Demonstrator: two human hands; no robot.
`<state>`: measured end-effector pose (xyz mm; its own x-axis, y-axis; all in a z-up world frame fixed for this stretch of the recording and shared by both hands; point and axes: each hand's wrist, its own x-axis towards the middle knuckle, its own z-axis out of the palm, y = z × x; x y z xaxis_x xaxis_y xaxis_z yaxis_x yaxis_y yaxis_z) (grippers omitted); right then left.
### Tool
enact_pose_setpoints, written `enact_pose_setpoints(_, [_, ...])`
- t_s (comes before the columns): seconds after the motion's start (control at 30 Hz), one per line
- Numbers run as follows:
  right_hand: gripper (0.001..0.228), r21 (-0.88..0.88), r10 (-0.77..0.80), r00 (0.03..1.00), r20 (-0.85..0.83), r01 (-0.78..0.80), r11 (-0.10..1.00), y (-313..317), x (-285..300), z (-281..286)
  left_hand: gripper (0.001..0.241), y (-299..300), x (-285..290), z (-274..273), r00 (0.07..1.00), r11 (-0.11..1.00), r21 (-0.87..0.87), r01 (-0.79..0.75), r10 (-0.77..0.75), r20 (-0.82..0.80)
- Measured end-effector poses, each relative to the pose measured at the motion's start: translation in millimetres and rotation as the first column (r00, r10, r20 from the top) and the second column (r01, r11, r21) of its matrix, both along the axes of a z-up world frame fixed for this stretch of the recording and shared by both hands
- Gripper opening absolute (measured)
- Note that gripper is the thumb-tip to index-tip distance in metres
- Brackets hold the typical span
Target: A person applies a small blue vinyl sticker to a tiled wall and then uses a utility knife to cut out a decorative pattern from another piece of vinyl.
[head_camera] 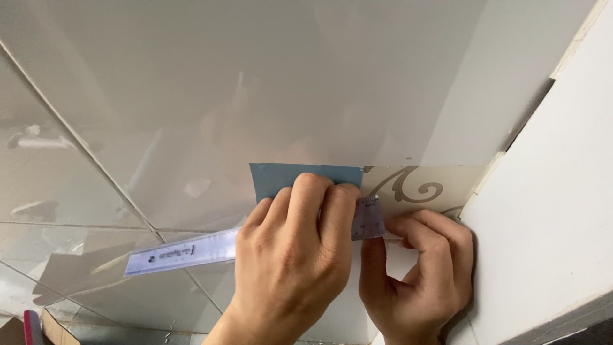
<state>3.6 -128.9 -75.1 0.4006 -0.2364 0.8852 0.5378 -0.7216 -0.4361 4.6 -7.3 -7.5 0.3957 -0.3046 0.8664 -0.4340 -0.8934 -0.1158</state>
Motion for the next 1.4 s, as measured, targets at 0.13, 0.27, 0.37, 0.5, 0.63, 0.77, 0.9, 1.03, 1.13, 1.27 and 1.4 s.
enact_pose_setpoints(0.13, [0.028,0.002,0.002,1.0,0.002,-0.002,1.0,0,0,0,0.013,-2,5,-7,0.994,0.998,-0.057,-0.013,0.019,0.105])
enact_pose_setpoints(0.27, [0.025,-0.009,-0.005,1.0,0.015,0.005,1.0,0,0,0,0.018,-6,5,-7,0.987,0.988,-0.156,-0.018,0.042,0.156])
enact_pose_setpoints(0.37, [0.024,-0.001,0.001,1.0,0.027,-0.001,1.0,1,-1,1,0.021,-9,6,-6,0.987,0.975,-0.22,-0.007,0.043,0.158])
enact_pose_setpoints(0.5, [0.022,-0.009,-0.013,1.0,0.018,0.014,1.0,3,-1,3,0.02,-4,1,6,0.99,0.965,-0.26,-0.006,0.042,0.132])
enact_pose_setpoints(0.63, [0.018,-0.027,-0.038,0.999,0.035,0.039,0.999,3,-2,5,0.023,17,-8,23,0.998,0.912,-0.405,0.059,-0.061,0.009])
enact_pose_setpoints(0.77, [0.029,-0.09,-0.065,0.996,0.055,0.069,0.994,5,3,2,0.016,32,-11,20,0.995,0.896,-0.443,-0.012,-0.032,-0.092])
enact_pose_setpoints(0.9, [0.027,-0.173,-0.049,0.998,0.035,0.054,0.983,8,2,2,0.013,34,-7,13,0.992,0.901,-0.434,0.003,-0.057,-0.112])
enact_pose_setpoints(1.03, [0.028,-0.168,-0.083,0.996,0.045,0.09,0.982,12,2,-11,0.015,37,-7,14,0.988,0.903,-0.427,0.037,-0.098,-0.122])
enact_pose_setpoints(1.13, [0.035,-0.16,-0.107,0.994,0.017,0.108,0.981,14,5,-20,0.015,37,-7,15,0.984,0.898,-0.437,0.056,-0.125,-0.129])
enact_pose_setpoints(1.27, [0.043,-0.193,-0.111,0.994,0.015,0.112,0.975,15,13,-25,0.013,41,-11,17,0.965,0.873,-0.482,0.076,-0.187,-0.186])
enact_pose_setpoints(1.4, [0.046,-0.232,-0.161,0.986,0.052,0.169,0.958,18,13,-24,0.011,58,-32,15,0.93,0.827,-0.536,0.171,-0.314,-0.188])
